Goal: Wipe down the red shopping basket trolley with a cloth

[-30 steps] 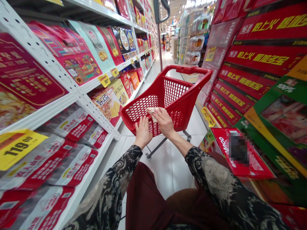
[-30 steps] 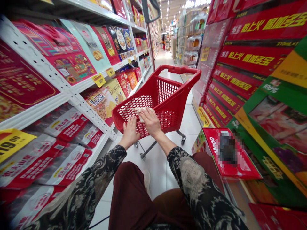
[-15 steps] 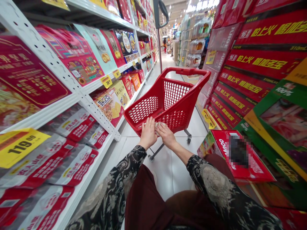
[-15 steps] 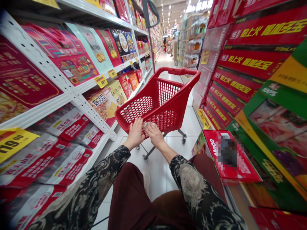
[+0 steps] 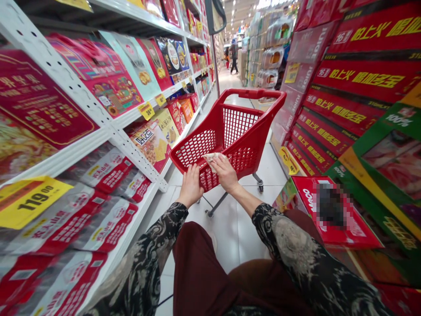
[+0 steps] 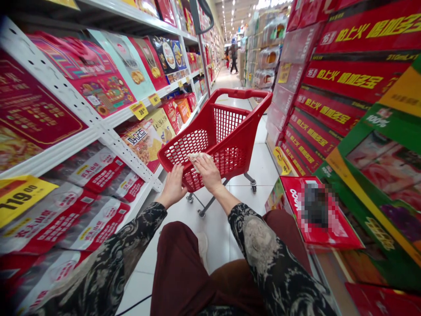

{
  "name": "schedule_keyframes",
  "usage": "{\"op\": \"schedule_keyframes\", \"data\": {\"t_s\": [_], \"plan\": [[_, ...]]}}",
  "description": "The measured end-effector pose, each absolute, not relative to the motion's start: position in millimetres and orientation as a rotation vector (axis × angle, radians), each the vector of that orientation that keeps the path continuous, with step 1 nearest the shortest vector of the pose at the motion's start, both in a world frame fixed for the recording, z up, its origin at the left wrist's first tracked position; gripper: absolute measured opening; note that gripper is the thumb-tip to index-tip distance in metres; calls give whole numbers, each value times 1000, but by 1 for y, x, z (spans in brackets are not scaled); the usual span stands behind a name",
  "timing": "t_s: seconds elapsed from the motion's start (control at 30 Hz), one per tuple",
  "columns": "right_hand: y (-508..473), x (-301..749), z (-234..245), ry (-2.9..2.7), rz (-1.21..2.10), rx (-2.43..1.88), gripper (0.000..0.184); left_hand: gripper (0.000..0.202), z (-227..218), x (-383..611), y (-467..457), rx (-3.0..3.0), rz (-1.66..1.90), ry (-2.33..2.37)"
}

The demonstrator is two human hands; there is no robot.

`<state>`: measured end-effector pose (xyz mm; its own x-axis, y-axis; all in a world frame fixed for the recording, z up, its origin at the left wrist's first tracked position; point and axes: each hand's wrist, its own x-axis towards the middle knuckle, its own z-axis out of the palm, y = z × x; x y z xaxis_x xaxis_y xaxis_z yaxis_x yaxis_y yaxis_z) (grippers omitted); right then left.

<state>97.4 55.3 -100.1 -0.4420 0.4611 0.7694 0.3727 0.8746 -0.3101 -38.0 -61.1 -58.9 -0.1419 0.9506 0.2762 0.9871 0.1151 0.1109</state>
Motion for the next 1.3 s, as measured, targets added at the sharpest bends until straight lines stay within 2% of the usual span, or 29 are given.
{"op": "schedule_keyframes", "data": {"t_s": [0.3,0.67,1.1,1.2,1.3], "plan": [[28,101,-155,-2252,189,-528,36,77,-62,-37,-58,-1974,-465,-2230],[58,98,-80,-1980,150,-600,40,80,-64,-33,-58,-1976,-524,-2240],[11,92,-148,-2149,192,-416,32,78,-70,-36,-63,-2033,-608,-2166],[9,98,-144,-2161,194,-413,34,78,-72,-37,-63,-2050,-675,-2163],[17,105,-117,-2086,213,-481,36,79,-74,-36,-62,-2076,-732,-2127]]}}
